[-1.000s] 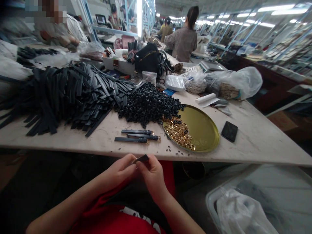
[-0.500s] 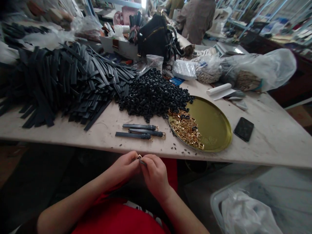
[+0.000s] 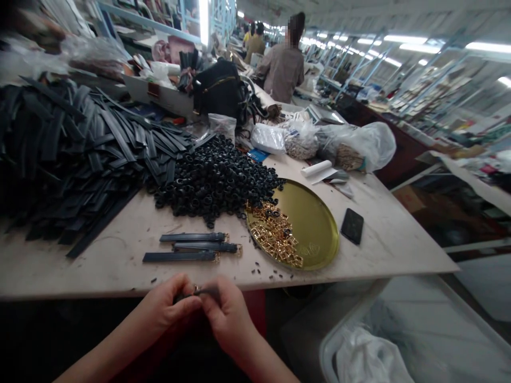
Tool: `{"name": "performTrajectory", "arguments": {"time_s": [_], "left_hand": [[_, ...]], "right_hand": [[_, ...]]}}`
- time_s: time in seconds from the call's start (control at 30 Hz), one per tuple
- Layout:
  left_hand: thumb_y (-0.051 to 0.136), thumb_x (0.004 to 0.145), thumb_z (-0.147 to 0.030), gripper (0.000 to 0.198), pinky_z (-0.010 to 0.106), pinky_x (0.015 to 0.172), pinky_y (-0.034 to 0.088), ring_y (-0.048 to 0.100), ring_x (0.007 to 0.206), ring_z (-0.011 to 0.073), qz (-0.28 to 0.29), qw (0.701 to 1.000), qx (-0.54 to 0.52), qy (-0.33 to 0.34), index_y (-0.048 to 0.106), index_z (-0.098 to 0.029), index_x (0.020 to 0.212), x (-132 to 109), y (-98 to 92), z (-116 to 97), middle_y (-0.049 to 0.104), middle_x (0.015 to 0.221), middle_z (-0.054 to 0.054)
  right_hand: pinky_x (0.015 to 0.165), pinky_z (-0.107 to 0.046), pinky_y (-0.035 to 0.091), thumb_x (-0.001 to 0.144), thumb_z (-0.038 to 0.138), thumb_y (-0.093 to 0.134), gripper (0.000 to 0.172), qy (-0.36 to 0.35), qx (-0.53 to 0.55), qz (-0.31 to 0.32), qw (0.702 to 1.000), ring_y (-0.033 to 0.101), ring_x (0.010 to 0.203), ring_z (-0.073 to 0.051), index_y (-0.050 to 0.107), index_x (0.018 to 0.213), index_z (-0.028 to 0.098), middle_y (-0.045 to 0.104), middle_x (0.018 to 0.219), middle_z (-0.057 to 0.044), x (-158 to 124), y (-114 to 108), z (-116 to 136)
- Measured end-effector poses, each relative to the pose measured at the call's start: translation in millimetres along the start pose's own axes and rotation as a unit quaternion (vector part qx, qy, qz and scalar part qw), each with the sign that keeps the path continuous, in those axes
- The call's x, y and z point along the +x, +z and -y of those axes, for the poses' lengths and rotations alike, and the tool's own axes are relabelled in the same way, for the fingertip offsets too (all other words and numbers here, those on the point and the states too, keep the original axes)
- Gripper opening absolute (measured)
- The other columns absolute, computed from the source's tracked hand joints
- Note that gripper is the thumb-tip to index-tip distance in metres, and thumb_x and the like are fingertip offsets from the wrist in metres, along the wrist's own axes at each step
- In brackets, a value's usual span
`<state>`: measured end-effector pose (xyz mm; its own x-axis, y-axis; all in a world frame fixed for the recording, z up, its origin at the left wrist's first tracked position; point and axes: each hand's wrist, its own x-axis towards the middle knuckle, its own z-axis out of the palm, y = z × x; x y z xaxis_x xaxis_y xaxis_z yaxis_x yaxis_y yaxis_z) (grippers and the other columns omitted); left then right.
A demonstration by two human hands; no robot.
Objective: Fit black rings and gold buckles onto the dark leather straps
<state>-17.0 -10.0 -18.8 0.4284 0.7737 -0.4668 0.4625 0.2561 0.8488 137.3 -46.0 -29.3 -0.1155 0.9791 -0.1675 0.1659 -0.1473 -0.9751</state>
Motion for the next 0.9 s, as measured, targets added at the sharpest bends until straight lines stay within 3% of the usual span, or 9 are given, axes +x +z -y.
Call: {"name": "performTrajectory", "arguments": {"time_s": [0.1,0.17,0.27,0.33,0.47,0.57,0.73,0.83,0.9], "left_hand": [[0.051,0.075,-0.037,0.029,0.022,0.057,0.037,0.050,0.058,0.0125,0.020,0.999,-0.001,0.038,0.048,-0.018,0.097,7,-3.2,-5,0.058,0.067,-0.004],[0.048,0.078,-0.038,0.023,0.022,0.059,0.036,0.050,0.062,0.0131,0.032,0.997,0.024,0.065,0.053,-0.018,0.089,10,-6.2,-5,0.057,0.067,-0.003],[0.044,0.080,-0.044,0.029,0.021,0.054,0.032,0.045,0.056,0.0115,0.004,0.999,0.024,0.044,0.049,-0.018,0.069,15,-10.2,1,0.049,0.057,-0.004],[0.042,0.080,-0.047,0.032,0.021,0.049,0.029,0.040,0.050,0.0101,-0.008,1.000,-0.015,0.021,0.046,-0.018,0.067,16,-11.4,7,0.044,0.052,-0.006],[0.042,0.079,-0.051,0.035,0.020,0.045,0.025,0.034,0.046,0.0088,-0.007,0.997,-0.076,0.002,0.043,-0.019,0.068,13,-8.5,12,0.040,0.049,-0.007],[0.042,0.079,-0.051,0.035,0.020,0.045,0.025,0.033,0.045,0.0086,-0.008,0.997,-0.077,0.011,0.043,-0.018,0.068,8,-3.5,11,0.039,0.048,-0.008],[0.041,0.082,-0.048,0.033,0.021,0.048,0.028,0.035,0.047,0.0090,-0.051,0.996,-0.060,0.051,0.044,-0.018,0.067,1,-2.1,0,0.039,0.049,-0.007],[0.040,0.083,-0.044,0.031,0.021,0.051,0.030,0.038,0.051,0.0097,-0.131,0.984,-0.063,0.107,0.047,-0.018,0.069,-1,-3.8,-11,0.040,0.052,-0.006],[0.039,0.084,-0.043,0.029,0.020,0.052,0.031,0.039,0.052,0.0098,-0.163,0.975,-0.070,0.134,0.050,-0.017,0.073,-4,-2.8,-18,0.041,0.054,-0.006]], "right_hand": [[0.062,-0.025,0.037,0.085,0.045,0.041,0.033,-0.017,-0.033,0.104,0.994,0.049,0.067,-0.013,0.057,0.078,0.017,0.055,0.071,-0.001,13,-20,7],[0.059,-0.025,0.037,0.086,0.049,0.036,0.039,-0.016,-0.040,0.124,0.991,0.049,0.062,-0.013,0.058,0.078,0.017,0.054,0.066,-0.001,33,-42,12],[0.058,-0.025,0.037,0.083,0.045,0.045,0.030,-0.057,-0.154,-0.039,0.986,0.047,0.061,-0.013,0.056,0.075,0.018,0.052,0.063,0.000,75,-82,14],[0.061,-0.026,0.037,0.081,0.036,0.049,0.020,-0.087,-0.283,-0.128,0.947,0.049,0.065,-0.015,0.056,0.075,0.018,0.054,0.069,-0.001,102,-103,12],[0.068,-0.028,0.038,0.078,0.025,0.052,0.011,-0.096,-0.463,-0.127,0.872,0.052,0.073,-0.016,0.058,0.084,0.019,0.057,0.082,-0.004,137,-111,7],[0.070,-0.029,0.038,0.074,0.022,0.057,0.012,-0.085,-0.496,-0.121,0.856,0.053,0.076,-0.018,0.059,0.085,0.018,0.056,0.087,-0.007,147,-100,6],[0.073,-0.030,0.038,0.075,0.020,0.055,0.007,-0.097,-0.438,-0.142,0.883,0.051,0.078,-0.018,0.058,0.080,0.016,0.055,0.085,-0.007,133,-81,18],[0.061,-0.026,0.038,0.075,0.032,0.057,0.016,-0.045,-0.158,-0.065,0.984,0.048,0.064,-0.013,0.056,0.082,0.017,0.053,0.073,-0.001,99,-58,27],[0.054,-0.023,0.034,0.071,0.038,0.063,0.023,0.018,0.089,0.011,0.996,0.042,0.054,-0.009,0.056,0.081,0.018,0.050,0.064,0.003,70,-39,31]]}}
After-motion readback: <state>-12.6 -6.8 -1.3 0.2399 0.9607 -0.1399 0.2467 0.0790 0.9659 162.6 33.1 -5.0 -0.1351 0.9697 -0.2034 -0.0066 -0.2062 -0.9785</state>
